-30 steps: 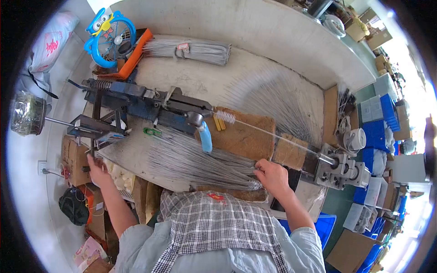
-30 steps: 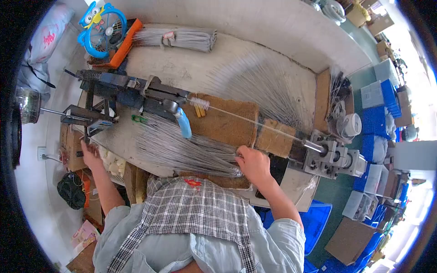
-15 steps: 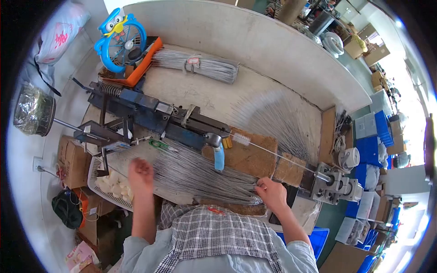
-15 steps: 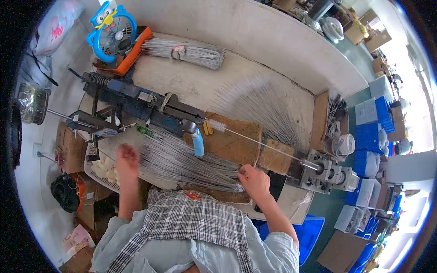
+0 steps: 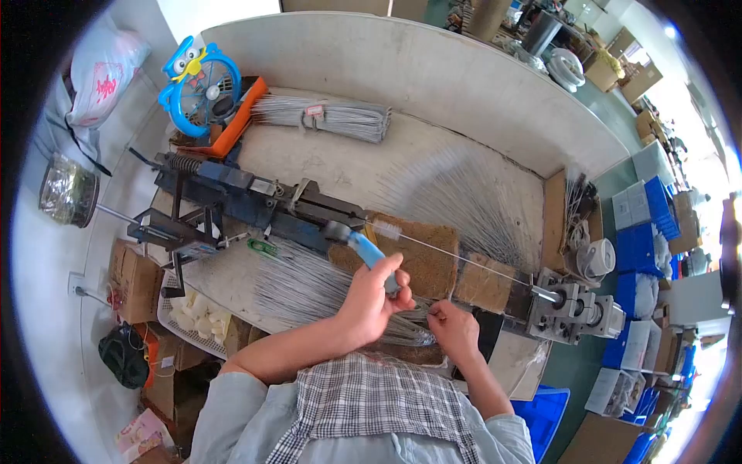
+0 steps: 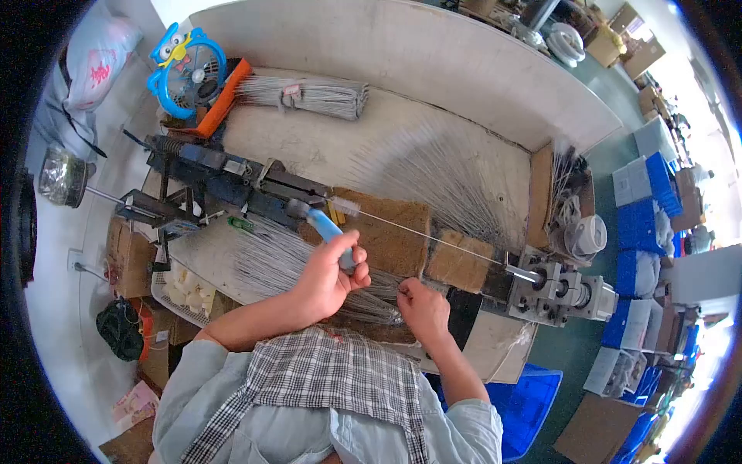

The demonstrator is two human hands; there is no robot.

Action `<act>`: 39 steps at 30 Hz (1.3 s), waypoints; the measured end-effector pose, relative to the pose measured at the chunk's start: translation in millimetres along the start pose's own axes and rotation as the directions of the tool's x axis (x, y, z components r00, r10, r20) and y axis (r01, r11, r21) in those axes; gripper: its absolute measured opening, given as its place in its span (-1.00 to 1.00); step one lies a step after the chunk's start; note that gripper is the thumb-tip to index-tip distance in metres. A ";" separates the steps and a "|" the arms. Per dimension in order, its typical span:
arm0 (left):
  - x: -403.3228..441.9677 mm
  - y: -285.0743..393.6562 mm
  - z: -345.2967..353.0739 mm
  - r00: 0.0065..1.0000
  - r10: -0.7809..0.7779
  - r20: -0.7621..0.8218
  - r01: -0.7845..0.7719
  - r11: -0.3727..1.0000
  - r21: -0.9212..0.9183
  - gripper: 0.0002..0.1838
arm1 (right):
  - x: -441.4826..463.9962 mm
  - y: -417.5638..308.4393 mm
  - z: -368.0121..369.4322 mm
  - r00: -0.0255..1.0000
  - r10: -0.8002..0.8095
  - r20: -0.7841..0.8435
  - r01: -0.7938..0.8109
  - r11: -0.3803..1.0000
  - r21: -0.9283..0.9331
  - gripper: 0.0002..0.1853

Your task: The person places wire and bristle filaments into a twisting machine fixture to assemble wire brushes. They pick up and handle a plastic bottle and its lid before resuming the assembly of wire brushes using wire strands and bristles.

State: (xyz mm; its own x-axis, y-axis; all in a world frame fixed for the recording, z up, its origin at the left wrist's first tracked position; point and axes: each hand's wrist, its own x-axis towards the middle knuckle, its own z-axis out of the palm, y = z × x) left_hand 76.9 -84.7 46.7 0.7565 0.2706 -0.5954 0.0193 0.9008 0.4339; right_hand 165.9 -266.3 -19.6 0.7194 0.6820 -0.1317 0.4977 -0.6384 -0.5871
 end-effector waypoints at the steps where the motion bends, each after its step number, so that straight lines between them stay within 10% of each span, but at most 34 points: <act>1: -12.2 19.6 5.7 0.987 -0.079 0.140 0.105 0.977 -0.186 -0.78 | -5.9 3.5 0.2 1.000 -0.006 0.000 0.006 1.000 0.005 -0.85; 5: -36.7 87.7 -26.2 0.934 0.001 0.357 0.128 0.933 -0.337 -0.63 | -4.3 -2.9 -28.0 0.995 -0.088 -0.049 0.085 0.994 -0.067 -0.81; 11: -14.0 40.6 -52.0 0.945 0.298 0.133 -0.304 0.952 0.032 -0.57 | -1.6 -19.7 -25.9 0.994 -0.073 0.078 0.088 0.973 -0.215 -0.77; 14: 12.7 2.2 -23.8 0.803 0.355 0.478 -0.594 0.418 0.687 -0.71 | 4.0 -29.8 -16.0 0.990 -0.029 0.136 0.070 0.950 -0.304 -0.77; 15: 28.5 -9.8 -17.5 0.665 0.404 0.628 -0.707 0.071 0.704 -0.75 | 3.9 -32.8 -14.0 0.989 -0.018 0.144 0.063 0.948 -0.313 -0.78; 18: 69.1 -27.9 -7.2 0.568 0.184 0.802 -0.698 -0.407 0.588 -0.81 | 2.2 -36.2 -12.7 0.988 0.000 0.153 0.049 0.947 -0.316 -0.81; 27: 115.7 -5.7 49.0 0.418 0.152 0.896 -0.519 -0.769 0.373 -0.93 | -7.1 -23.1 -25.0 0.995 -0.003 0.102 0.036 0.945 -0.326 -0.85; 30: 149.5 10.2 89.3 0.372 0.124 0.920 -0.225 -0.949 0.219 -0.89 | 2.2 -26.6 -27.3 0.991 -0.086 0.105 0.118 0.925 -0.361 -0.86; 34: 101.2 12.1 76.8 0.279 0.175 0.944 -0.565 -0.765 0.309 -0.81 | 14.2 -23.1 -41.1 0.965 -0.260 0.036 0.255 0.894 -0.367 -0.85; 39: 39.4 28.8 27.1 0.264 0.263 0.928 -0.613 -0.697 0.372 -0.83 | 30.7 -2.1 -57.7 0.893 -0.447 0.061 0.413 0.757 -0.507 -0.81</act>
State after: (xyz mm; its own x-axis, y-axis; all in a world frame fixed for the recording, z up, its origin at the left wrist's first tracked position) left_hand 125.0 -57.3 54.1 0.8114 -0.0072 0.5845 -0.2346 -0.9199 0.3143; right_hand 214.9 -264.7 23.7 0.3905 0.9156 0.0960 0.9193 -0.3822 -0.0938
